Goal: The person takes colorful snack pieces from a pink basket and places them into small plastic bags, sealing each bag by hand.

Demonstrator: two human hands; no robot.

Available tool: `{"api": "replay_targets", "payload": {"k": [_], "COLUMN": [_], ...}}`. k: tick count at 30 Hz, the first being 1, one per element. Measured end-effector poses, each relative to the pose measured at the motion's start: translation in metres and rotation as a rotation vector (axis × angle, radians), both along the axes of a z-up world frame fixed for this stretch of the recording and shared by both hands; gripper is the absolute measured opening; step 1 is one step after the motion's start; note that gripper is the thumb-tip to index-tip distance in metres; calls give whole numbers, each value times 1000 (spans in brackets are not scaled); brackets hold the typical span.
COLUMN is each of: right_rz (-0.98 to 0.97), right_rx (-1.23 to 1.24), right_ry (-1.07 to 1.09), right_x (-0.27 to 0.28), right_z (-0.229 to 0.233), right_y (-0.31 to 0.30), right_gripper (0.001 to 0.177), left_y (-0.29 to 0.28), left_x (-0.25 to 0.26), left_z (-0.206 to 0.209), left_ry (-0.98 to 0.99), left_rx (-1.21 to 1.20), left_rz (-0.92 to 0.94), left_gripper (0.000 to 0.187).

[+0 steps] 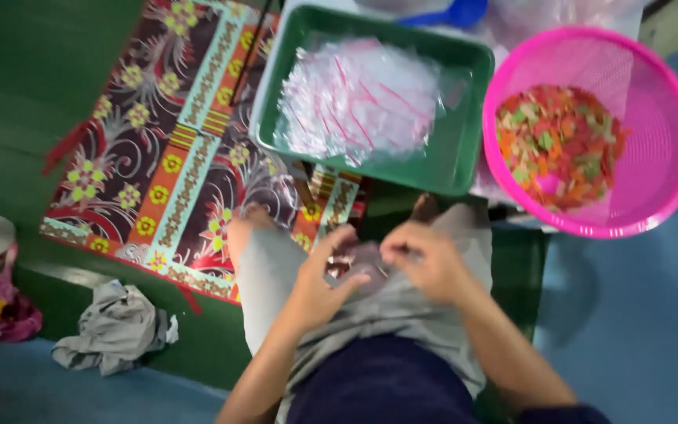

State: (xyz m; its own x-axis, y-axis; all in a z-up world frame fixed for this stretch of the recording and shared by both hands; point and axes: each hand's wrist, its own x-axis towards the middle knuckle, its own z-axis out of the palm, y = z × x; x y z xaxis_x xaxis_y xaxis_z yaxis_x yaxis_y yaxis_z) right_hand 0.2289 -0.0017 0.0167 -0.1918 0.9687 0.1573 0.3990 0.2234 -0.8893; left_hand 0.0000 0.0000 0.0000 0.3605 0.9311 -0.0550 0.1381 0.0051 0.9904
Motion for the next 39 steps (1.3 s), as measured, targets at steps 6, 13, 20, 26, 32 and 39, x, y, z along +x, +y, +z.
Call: {"api": "replay_targets", "payload": {"k": [6,13,20,26,32,39], "right_rz": [115,-68,-199,-176,-253,-331], "right_rx": [-315,-456,-178,-439,-542,-185], "right_ry": [158,155,71,279,282,-404], "right_x": [7,7,-19,-28,-26,-35], "right_z": [-39,-57,-43,-63,-61,-63], "right_y": [-21,-21,-32,-38,-39,-37], "right_gripper": [23,24,19,16,13,19], "left_y": [-1,-8,-14,-19,-20,-21], "left_x": [-4,0,13,15,12,19], "left_z": [-28,-33,-40,-51,-53,-23], "left_ry": [59,18,17,-101,-147,558], "left_rx": [56,-145,-140,-188,-279,388], "left_rz": [-63,61,143,128,138,34], "left_gripper": [11,16,24,33,18,8]}}
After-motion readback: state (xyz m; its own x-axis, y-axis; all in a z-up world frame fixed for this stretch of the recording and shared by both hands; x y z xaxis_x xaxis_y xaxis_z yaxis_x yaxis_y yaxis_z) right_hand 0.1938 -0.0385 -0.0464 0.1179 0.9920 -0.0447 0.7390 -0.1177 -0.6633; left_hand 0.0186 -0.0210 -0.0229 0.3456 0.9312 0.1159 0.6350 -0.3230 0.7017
